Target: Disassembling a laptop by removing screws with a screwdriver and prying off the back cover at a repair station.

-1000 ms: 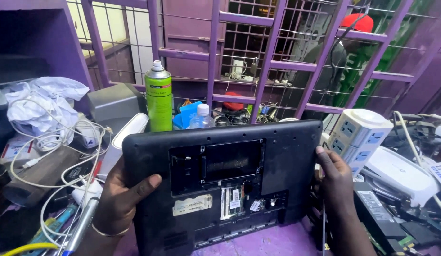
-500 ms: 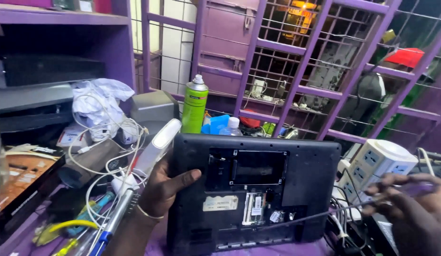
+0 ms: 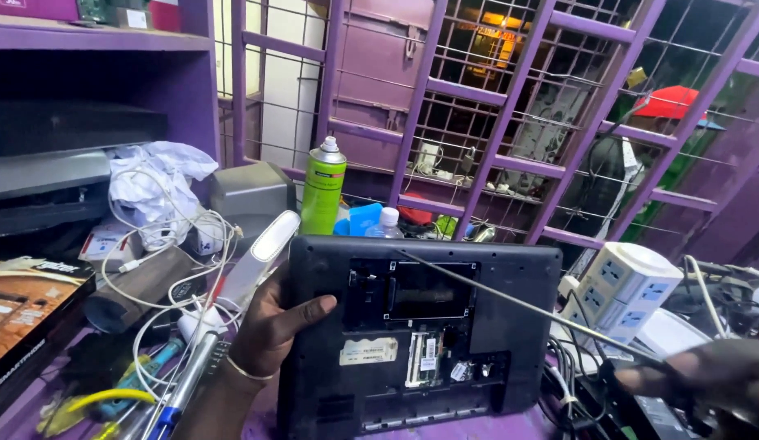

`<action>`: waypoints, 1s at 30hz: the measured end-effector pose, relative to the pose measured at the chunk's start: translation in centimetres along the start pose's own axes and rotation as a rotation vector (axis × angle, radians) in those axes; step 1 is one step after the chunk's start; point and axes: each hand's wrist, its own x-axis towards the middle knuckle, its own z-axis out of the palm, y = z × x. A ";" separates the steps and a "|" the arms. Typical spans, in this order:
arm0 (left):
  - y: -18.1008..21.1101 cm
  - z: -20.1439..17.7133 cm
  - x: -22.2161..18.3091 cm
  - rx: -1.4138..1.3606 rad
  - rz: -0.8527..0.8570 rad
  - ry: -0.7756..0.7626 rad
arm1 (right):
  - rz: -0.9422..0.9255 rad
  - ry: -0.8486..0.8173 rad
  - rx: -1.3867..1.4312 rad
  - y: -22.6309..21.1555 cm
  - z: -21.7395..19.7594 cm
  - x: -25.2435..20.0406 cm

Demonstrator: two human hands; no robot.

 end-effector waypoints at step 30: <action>2.1 -0.7 -0.1 0.275 0.182 0.210 | -0.968 0.418 0.064 -12.9 21.1 -7.3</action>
